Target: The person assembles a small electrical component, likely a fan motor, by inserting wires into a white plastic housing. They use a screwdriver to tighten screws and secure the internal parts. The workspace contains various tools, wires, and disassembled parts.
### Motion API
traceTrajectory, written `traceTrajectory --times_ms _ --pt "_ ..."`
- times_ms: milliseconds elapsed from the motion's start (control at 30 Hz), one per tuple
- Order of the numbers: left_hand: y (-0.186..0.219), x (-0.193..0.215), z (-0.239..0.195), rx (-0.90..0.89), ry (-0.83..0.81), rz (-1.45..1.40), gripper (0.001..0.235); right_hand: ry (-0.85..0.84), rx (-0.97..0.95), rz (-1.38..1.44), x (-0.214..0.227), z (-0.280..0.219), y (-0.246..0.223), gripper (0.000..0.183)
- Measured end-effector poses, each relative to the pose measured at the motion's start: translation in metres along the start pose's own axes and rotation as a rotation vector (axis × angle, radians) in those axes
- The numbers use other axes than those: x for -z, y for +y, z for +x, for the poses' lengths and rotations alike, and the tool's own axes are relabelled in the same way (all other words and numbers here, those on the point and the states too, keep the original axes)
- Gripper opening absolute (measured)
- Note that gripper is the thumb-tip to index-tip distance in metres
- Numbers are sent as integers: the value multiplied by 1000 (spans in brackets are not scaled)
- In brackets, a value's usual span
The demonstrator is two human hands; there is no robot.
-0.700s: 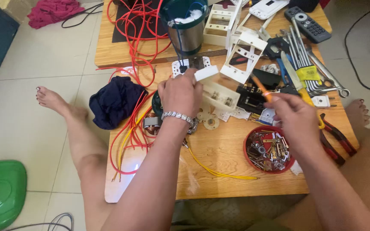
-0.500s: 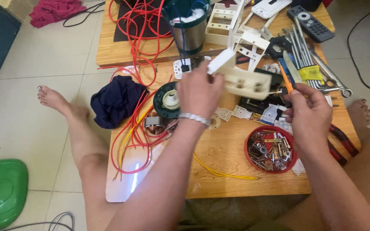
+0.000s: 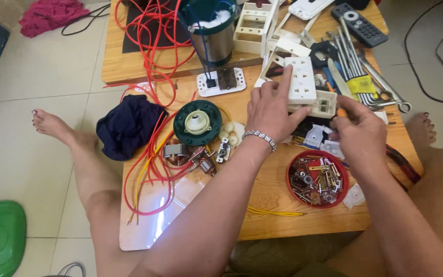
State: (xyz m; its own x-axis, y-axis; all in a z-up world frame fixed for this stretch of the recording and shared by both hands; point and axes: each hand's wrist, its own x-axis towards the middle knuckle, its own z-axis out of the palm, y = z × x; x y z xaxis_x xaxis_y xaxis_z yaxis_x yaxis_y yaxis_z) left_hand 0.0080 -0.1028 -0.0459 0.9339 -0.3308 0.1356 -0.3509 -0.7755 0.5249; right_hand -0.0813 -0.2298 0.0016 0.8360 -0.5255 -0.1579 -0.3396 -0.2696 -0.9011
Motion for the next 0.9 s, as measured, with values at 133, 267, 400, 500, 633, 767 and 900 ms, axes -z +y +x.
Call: traceTrajectory --times_ms 133,267,400,500,633,767,900 --pt "-2 18 -15 -42 95 -5 92 86 -40 49 1 4 7 38" --pt "-6 34 -47 -4 130 -52 80 197 150 33 6 2 17 29" --pt "-19 44 -97 -101 278 -91 71 204 564 35 3 -17 23 31" --pt "-28 53 -144 -126 305 -90 62 148 601 108 -5 -40 27 28" --pt "-41 61 -196 -61 347 -114 49 134 690 12 -21 -90 34 32" --pt "-55 64 -217 19 453 -44 44 119 765 -196 -34 -135 29 24" --pt "-70 68 -228 38 517 -33 42 48 796 -294 -49 -161 30 29"
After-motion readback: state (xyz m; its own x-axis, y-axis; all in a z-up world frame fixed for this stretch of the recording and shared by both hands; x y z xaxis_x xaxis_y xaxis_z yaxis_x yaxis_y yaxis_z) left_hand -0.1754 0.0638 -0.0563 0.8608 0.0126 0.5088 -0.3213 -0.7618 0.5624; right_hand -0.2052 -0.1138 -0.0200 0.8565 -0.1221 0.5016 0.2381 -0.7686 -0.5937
